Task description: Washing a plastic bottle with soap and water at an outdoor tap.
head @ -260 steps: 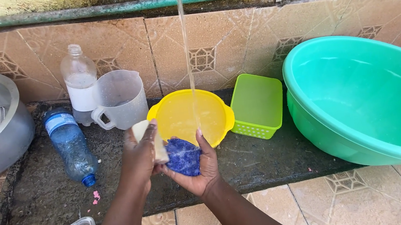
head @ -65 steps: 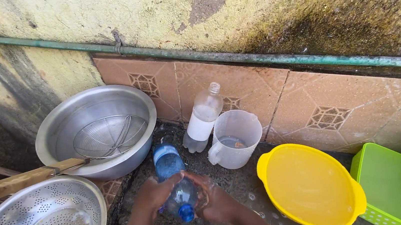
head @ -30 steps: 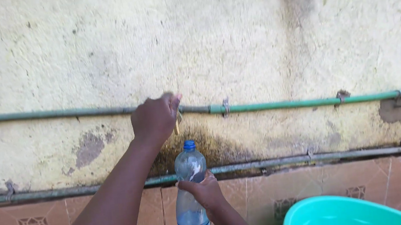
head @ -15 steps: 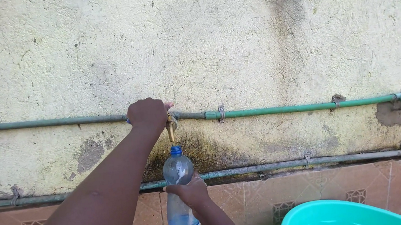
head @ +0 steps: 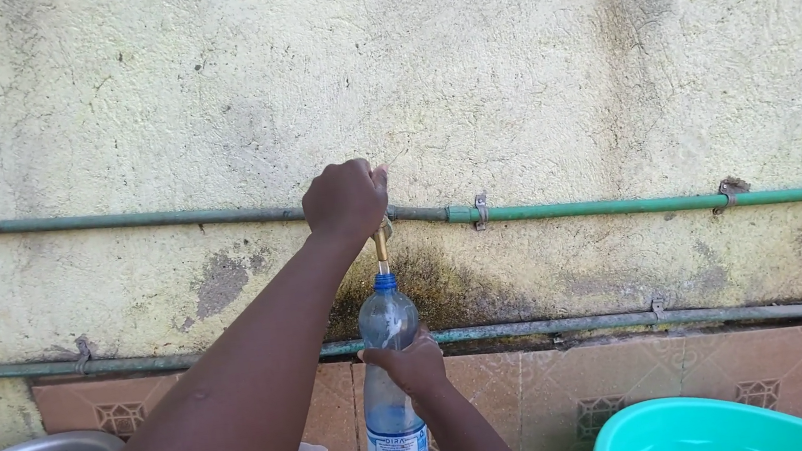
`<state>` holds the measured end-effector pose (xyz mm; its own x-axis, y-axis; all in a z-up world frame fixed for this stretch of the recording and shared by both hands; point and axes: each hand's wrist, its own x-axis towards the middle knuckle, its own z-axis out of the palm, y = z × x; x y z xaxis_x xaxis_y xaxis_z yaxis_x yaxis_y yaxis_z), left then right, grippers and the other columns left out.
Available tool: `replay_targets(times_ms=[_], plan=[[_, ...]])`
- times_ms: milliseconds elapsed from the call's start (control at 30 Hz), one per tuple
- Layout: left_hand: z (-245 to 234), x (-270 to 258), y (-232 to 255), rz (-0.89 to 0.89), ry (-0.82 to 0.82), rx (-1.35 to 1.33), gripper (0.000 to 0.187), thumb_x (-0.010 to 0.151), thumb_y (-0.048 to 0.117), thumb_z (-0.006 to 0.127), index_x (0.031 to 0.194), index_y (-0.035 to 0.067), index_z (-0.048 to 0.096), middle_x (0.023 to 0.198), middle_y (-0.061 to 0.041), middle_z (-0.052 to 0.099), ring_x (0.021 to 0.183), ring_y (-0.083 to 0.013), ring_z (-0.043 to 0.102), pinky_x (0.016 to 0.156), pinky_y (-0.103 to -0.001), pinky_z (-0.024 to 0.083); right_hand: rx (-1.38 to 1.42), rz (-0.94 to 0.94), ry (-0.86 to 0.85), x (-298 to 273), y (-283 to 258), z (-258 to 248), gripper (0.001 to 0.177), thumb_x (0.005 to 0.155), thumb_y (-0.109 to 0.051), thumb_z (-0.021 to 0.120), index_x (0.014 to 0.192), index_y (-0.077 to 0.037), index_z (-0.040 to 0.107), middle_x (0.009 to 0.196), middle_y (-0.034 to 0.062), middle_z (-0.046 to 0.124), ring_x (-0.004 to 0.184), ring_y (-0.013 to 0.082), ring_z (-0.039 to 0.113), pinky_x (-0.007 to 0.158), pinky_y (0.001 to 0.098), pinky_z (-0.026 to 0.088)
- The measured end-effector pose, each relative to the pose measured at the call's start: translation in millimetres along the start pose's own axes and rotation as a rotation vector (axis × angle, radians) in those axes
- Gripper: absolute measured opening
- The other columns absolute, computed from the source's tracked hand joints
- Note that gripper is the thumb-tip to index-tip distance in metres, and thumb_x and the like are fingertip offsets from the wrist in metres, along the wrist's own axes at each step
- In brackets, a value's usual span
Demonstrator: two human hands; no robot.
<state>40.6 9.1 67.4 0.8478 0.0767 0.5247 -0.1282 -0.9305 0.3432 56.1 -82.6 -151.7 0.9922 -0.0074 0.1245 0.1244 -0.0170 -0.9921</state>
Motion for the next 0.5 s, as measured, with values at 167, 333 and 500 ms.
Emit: replay_targets(times_ms=[167, 333, 500], plan=[[10.4, 10.0, -15.0, -0.041, 0.095, 0.112, 0.05, 0.104, 0.057, 0.041, 0.122, 0.014, 0.059, 0.083, -0.008, 0.071, 0.083, -0.0258, 0.073, 0.07, -0.046, 0.058, -0.051, -0.094, 0.008, 1.8, 7.3, -6.1, 0.08, 0.061, -0.017, 0.089, 0.132, -0.004, 0.054, 0.116, 0.0141, 0.072, 0.101, 0.0249, 0.074, 0.09, 0.0366, 0.059], [13.7, 5.7, -13.1, -0.033, 0.017, 0.135, 0.057, 0.106, 0.062, 0.036, 0.121, 0.014, 0.063, 0.086, -0.007, 0.072, 0.09, -0.0233, 0.072, 0.076, -0.045, 0.056, -0.117, -0.108, 0.023, -3.1, 0.5, -10.3, 0.082, 0.061, -0.018, 0.091, 0.131, -0.002, 0.052, 0.116, 0.0145, 0.071, 0.102, 0.0246, 0.074, 0.09, 0.0357, 0.06], [19.1, 8.7, -10.1, -0.073, 0.098, 0.097, 0.058, 0.101, 0.061, 0.042, 0.13, 0.013, 0.056, 0.087, -0.009, 0.072, 0.089, -0.0281, 0.074, 0.072, -0.045, 0.059, -0.097, -0.114, 0.007, 7.8, 6.3, -8.0, 0.083, 0.06, -0.019, 0.092, 0.131, -0.002, 0.052, 0.117, 0.0143, 0.071, 0.102, 0.0239, 0.073, 0.09, 0.0354, 0.06]])
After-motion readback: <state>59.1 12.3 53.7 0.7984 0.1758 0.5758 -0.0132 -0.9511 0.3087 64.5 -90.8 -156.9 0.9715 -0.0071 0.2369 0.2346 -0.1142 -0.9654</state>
